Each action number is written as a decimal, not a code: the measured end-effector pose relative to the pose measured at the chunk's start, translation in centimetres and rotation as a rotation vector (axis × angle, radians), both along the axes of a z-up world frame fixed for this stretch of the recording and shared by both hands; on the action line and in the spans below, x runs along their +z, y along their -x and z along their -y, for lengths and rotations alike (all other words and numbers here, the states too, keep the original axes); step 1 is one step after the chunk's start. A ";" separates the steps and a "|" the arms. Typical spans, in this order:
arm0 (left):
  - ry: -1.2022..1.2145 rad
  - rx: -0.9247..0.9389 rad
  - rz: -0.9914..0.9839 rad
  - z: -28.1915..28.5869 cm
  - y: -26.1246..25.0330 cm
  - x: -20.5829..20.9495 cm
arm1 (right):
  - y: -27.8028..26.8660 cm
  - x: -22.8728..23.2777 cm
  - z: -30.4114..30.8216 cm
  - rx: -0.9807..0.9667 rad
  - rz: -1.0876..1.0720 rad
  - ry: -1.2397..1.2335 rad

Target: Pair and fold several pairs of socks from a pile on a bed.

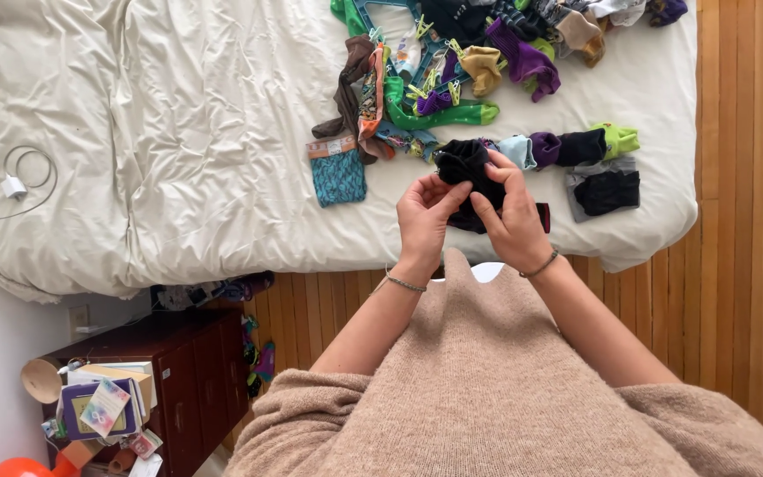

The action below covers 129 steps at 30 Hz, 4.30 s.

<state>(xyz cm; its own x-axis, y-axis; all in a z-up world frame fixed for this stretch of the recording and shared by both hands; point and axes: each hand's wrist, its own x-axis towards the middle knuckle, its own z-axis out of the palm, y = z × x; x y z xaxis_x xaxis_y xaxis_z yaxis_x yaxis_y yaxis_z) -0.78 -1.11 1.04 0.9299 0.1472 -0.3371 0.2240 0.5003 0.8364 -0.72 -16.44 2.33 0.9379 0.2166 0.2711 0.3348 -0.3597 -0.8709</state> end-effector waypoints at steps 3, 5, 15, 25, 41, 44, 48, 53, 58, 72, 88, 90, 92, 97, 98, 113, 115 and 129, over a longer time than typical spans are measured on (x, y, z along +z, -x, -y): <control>-0.067 -0.041 0.008 -0.2 0.0 -0.2 | 0.3 -1.3 0.1 0.015 -0.044 -0.075; -0.044 -0.041 0.004 -0.4 0.0 -0.1 | 0.2 1.3 -0.7 0.022 -0.118 -0.115; -0.017 -0.057 -0.122 0.0 -0.3 -3.9 | 0.3 -0.7 -1.0 -0.100 -0.090 0.037; 0.116 -0.151 -0.196 -1.2 -0.8 -8.0 | 0.8 -0.1 -1.5 -0.060 0.037 0.150; 0.520 -0.077 -0.096 -0.7 -0.4 -6.8 | -2.3 -5.3 0.0 -0.256 -0.834 -0.799; 0.215 0.053 0.005 -0.2 -0.8 -8.6 | -2.2 -4.3 -0.3 -0.183 -1.016 -1.009; -0.080 0.281 0.062 -2.3 -3.3 -6.3 | -1.0 -5.8 -1.2 0.074 -1.054 -1.082; 0.059 0.210 0.065 -2.9 -4.0 -6.6 | -1.2 -7.4 -1.0 0.212 -1.003 -1.001; 0.211 0.004 -0.015 -1.3 -2.9 -6.9 | -0.6 -7.3 -0.2 0.269 -1.114 -1.060; -0.049 -0.104 0.140 -1.7 0.8 -5.6 | 0.9 -6.7 -0.5 0.081 -1.003 -0.900; 0.313 -0.345 0.028 0.4 1.6 -2.6 | 2.1 -10.8 1.6 -0.294 -1.070 -1.406; 0.208 -0.525 0.062 0.5 2.0 -1.3 | 1.9 -12.0 2.9 -0.251 -1.122 -1.489; 0.234 -0.590 0.077 0.3 2.0 -2.3 | 2.5 -13.1 2.7 -0.173 -1.077 -1.536; 0.350 -0.739 0.074 -0.8 1.1 -2.7 | 2.8 -10.1 3.0 -0.166 -1.115 -1.466; 0.274 -0.686 0.048 -1.0 1.0 -3.1 | 2.3 -7.4 3.1 -0.119 -1.107 -1.383; 0.105 -0.849 0.056 -2.7 -0.6 -4.8 | 3.3 -4.6 4.1 0.179 -1.055 -1.128; 0.062 -0.768 -0.001 -2.3 0.4 -7.7 | 3.4 -4.9 3.4 0.108 -1.040 -0.969; -0.044 -0.326 -0.286 -1.4 0.1 -12.2 | 1.5 -14.9 -0.6 -0.388 -0.617 -0.475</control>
<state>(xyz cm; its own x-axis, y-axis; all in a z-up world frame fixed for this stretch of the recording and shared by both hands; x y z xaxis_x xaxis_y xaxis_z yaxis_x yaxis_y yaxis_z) -0.87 0.27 -11.20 0.8000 -0.1188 -0.5882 0.5904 0.3305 0.7363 -2.22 -15.81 -12.56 0.9313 -0.1558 -0.3292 -0.3172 0.0968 -0.9434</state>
